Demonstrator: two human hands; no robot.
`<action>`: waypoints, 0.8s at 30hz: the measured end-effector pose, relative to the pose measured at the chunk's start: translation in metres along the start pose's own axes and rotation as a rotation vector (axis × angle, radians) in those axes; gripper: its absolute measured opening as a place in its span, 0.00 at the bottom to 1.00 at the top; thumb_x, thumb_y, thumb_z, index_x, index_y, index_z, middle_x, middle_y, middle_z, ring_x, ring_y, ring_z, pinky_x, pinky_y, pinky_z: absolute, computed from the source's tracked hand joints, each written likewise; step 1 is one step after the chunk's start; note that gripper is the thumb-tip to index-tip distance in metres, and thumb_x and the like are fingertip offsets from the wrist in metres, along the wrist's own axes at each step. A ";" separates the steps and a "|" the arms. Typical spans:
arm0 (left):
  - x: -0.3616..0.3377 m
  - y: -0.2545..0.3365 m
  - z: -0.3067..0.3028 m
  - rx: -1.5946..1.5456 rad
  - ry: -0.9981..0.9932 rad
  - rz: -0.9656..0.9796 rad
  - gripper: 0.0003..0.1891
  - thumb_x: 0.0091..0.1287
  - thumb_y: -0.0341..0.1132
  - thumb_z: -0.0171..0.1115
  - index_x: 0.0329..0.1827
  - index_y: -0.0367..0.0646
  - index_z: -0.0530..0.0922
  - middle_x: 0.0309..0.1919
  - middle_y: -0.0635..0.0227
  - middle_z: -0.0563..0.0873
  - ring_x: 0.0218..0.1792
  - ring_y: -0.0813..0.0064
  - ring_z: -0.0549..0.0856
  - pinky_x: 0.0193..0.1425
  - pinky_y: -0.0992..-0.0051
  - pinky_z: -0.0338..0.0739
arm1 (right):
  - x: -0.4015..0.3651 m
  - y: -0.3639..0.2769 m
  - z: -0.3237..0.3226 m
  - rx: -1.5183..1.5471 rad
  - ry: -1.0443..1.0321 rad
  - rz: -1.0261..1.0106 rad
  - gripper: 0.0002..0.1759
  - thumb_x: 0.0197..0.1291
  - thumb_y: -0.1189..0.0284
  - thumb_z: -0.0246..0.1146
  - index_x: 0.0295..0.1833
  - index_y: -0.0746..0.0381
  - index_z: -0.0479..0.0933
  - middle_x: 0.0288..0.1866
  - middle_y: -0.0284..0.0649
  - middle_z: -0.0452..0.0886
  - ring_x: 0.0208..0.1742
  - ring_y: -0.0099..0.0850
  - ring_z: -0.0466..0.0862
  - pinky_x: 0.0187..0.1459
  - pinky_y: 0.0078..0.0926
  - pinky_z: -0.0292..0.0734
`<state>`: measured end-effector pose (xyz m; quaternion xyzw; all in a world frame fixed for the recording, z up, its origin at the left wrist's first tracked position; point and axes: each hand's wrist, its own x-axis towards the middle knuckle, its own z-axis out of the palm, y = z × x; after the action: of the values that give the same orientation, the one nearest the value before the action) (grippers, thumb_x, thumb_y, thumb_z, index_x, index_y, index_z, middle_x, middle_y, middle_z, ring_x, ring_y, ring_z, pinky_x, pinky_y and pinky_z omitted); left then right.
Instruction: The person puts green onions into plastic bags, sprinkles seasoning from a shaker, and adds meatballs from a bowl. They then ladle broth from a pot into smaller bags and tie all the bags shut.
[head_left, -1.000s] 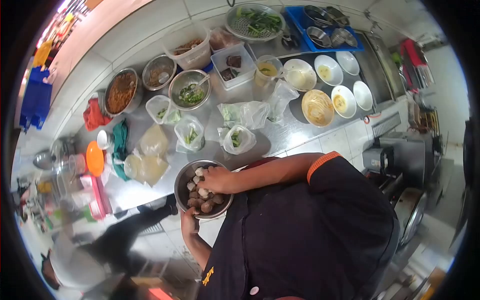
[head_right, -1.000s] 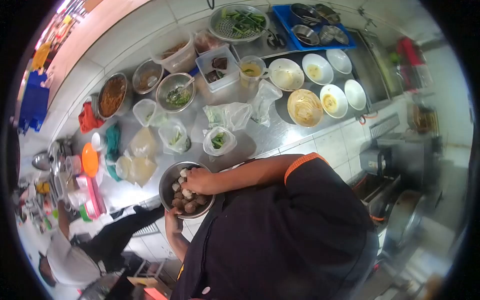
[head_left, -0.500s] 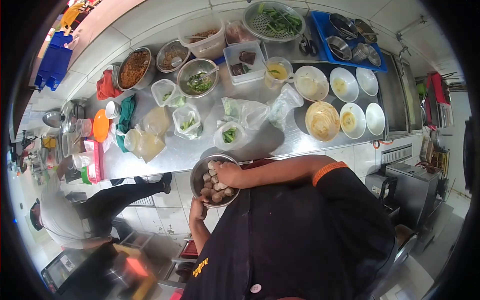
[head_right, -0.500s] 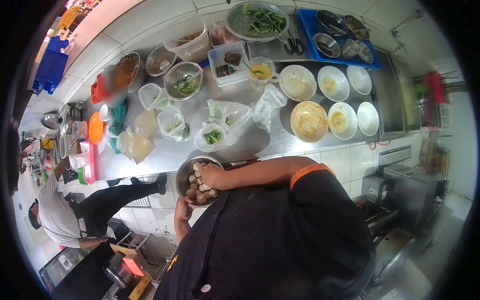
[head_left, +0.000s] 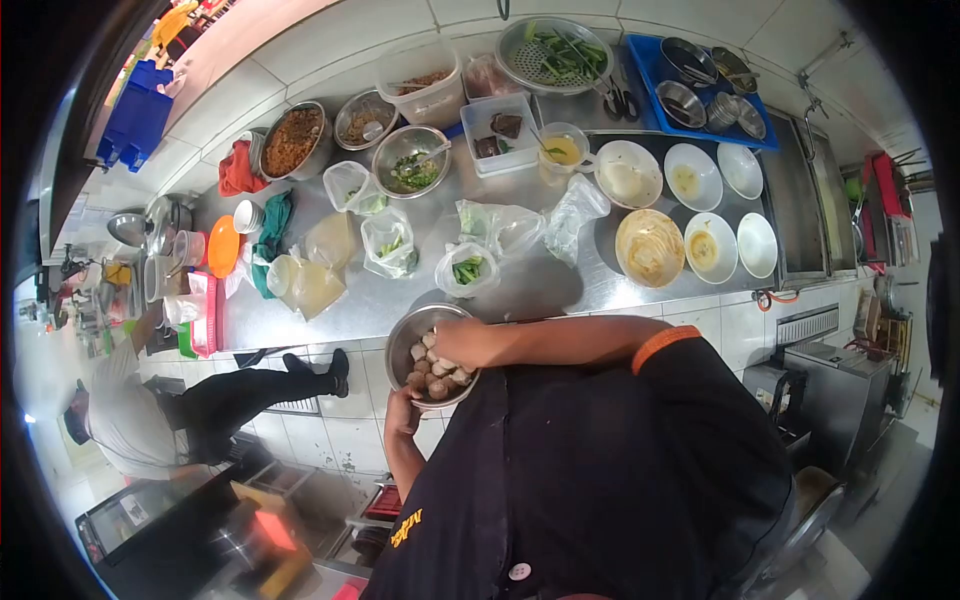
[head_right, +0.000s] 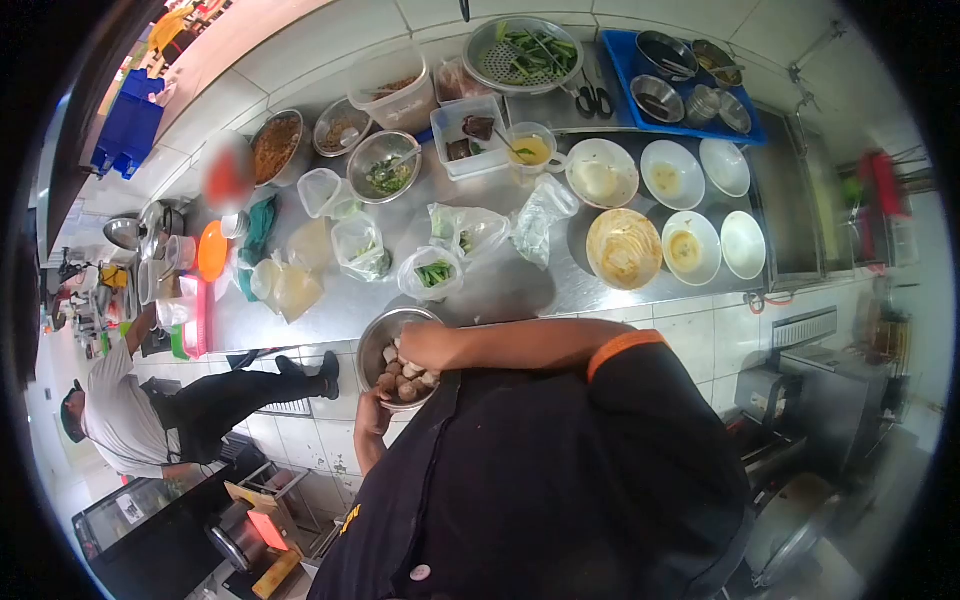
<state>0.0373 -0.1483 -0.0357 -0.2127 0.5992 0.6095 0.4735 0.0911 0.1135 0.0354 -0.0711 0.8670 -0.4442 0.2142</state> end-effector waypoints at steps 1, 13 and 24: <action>0.001 0.000 -0.001 -0.014 0.014 0.043 0.20 0.47 0.24 0.50 0.46 0.29 0.74 0.35 0.61 0.81 0.31 0.67 0.83 0.32 0.68 0.80 | -0.014 -0.008 -0.022 0.204 -0.051 0.009 0.11 0.53 0.71 0.59 0.39 0.66 0.81 0.38 0.49 0.82 0.45 0.41 0.83 0.36 0.33 0.80; 0.037 0.009 0.000 -0.154 0.105 0.282 0.24 0.49 0.25 0.48 0.53 0.29 0.69 0.43 0.55 0.79 0.39 0.61 0.84 0.38 0.63 0.84 | -0.075 0.105 -0.097 0.398 0.773 0.265 0.12 0.57 0.71 0.66 0.44 0.65 0.78 0.38 0.43 0.82 0.32 0.31 0.83 0.32 0.27 0.78; 0.029 0.009 0.014 -0.144 0.094 0.325 0.16 0.53 0.27 0.48 0.43 0.28 0.73 0.42 0.51 0.81 0.40 0.58 0.85 0.46 0.60 0.83 | -0.048 0.070 -0.106 -0.254 0.821 0.433 0.20 0.57 0.60 0.66 0.46 0.64 0.76 0.44 0.52 0.82 0.46 0.48 0.83 0.43 0.42 0.80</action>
<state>0.0205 -0.1239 -0.0519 -0.1749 0.6021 0.7086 0.3238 0.0929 0.2491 0.0490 0.2668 0.9222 -0.2713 -0.0689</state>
